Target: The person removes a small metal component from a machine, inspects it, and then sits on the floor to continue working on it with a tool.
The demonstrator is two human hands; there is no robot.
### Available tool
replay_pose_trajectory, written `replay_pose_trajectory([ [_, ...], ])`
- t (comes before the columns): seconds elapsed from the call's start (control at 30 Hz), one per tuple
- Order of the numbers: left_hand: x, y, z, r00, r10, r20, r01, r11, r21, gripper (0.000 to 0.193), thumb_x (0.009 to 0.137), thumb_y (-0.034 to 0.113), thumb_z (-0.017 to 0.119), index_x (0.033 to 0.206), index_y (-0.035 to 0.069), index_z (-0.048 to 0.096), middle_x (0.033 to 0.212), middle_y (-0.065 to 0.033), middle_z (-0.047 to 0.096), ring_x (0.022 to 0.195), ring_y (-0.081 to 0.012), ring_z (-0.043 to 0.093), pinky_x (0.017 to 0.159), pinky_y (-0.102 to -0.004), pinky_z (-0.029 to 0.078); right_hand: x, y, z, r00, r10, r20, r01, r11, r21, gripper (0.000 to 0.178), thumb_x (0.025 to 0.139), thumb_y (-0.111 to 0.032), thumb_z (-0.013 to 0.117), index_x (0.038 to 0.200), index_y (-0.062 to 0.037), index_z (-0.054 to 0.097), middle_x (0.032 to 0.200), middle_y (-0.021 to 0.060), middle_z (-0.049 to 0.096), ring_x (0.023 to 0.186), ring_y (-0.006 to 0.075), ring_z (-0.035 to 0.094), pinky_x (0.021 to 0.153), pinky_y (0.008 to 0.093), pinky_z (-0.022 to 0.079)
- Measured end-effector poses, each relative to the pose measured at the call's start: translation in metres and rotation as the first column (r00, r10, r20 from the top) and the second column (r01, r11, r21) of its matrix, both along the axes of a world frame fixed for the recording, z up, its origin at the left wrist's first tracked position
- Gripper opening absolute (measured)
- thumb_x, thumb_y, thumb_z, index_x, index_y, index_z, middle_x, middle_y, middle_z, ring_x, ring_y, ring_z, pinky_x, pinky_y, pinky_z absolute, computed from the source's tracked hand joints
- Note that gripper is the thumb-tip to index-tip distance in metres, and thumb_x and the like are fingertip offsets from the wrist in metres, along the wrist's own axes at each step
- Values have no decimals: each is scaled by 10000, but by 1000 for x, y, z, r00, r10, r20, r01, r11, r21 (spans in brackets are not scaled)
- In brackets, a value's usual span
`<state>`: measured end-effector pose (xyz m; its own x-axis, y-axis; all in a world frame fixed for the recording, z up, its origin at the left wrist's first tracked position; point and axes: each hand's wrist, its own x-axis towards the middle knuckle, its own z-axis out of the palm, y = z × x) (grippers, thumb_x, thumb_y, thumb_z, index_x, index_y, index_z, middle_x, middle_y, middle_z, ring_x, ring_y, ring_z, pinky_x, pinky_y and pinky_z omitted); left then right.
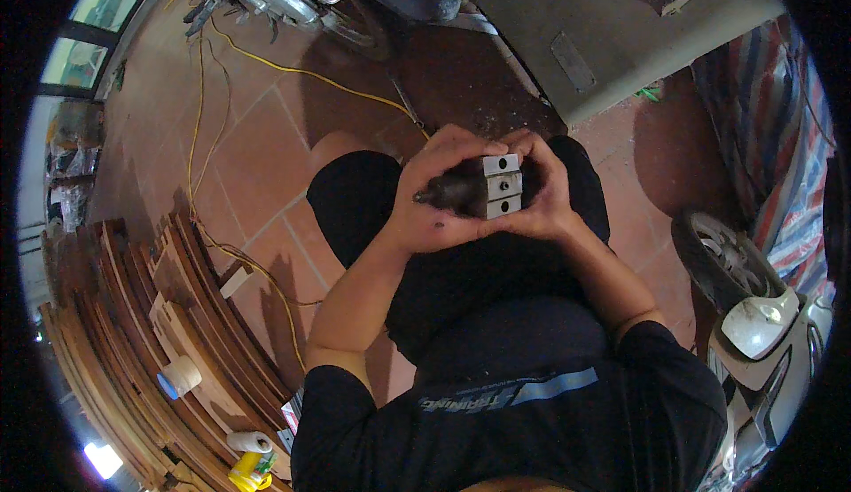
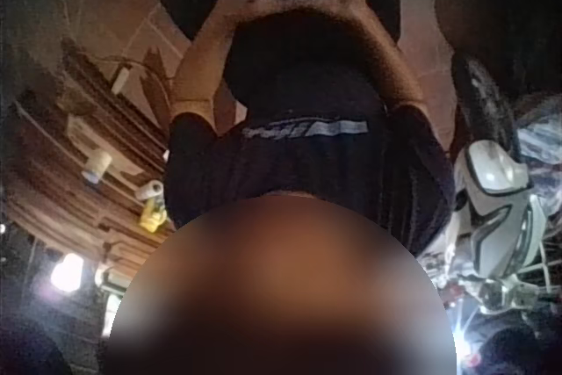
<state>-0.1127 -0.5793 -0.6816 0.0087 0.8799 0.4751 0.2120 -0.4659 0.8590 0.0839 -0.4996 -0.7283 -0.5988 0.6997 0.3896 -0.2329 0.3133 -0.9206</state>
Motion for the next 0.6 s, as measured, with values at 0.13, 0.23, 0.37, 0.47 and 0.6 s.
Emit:
replay_pose_trajectory([
  [0.13,4,-3,-3,997,41,58,-38,998,-59,729,647,241,1017,1288,56,723,1214,-103,732,1103,-257,671,977,-383,540,-3,-6,-14,1000,-10,-4,9,996,-89,717,664,-391,1020,1090,-90,527,1083,60,602,1028,165,573,915,345,496],
  [0.23,5,-7,-5,995,79,62,-65,978,-196,714,659,228,1016,1287,65,720,1201,-97,727,1086,-225,672,972,-362,538,-3,-10,-19,1000,-7,17,9,986,-164,738,683,-439,1002,1120,-91,519,1093,45,589,1045,142,549,915,337,490],
  [0.37,4,-8,-6,991,117,57,-101,966,-237,713,662,216,1017,1288,66,710,1173,-70,718,1071,-184,673,977,-337,539,-1,-13,-18,994,48,102,-22,969,-246,786,674,-451,1008,1159,-100,498,1160,23,581,1110,119,549,965,316,469],
  [0.47,6,-9,-6,981,132,139,-82,946,-315,721,672,205,1014,1294,55,680,1177,-57,710,1082,-175,680,979,-336,547,-3,-13,-16,994,60,90,-31,956,-291,757,681,-398,1002,1166,-97,505,1148,17,588,1109,111,555,964,307,468],
  [0.6,7,-11,-7,946,172,275,-57,923,-380,747,665,178,1019,1291,37,635,1177,-62,706,1081,-165,684,962,-331,558,-6,-13,-11,996,10,83,13,962,-271,713,673,-339,1015,1134,-101,526,1081,38,623,1052,126,572,897,332,527],
])
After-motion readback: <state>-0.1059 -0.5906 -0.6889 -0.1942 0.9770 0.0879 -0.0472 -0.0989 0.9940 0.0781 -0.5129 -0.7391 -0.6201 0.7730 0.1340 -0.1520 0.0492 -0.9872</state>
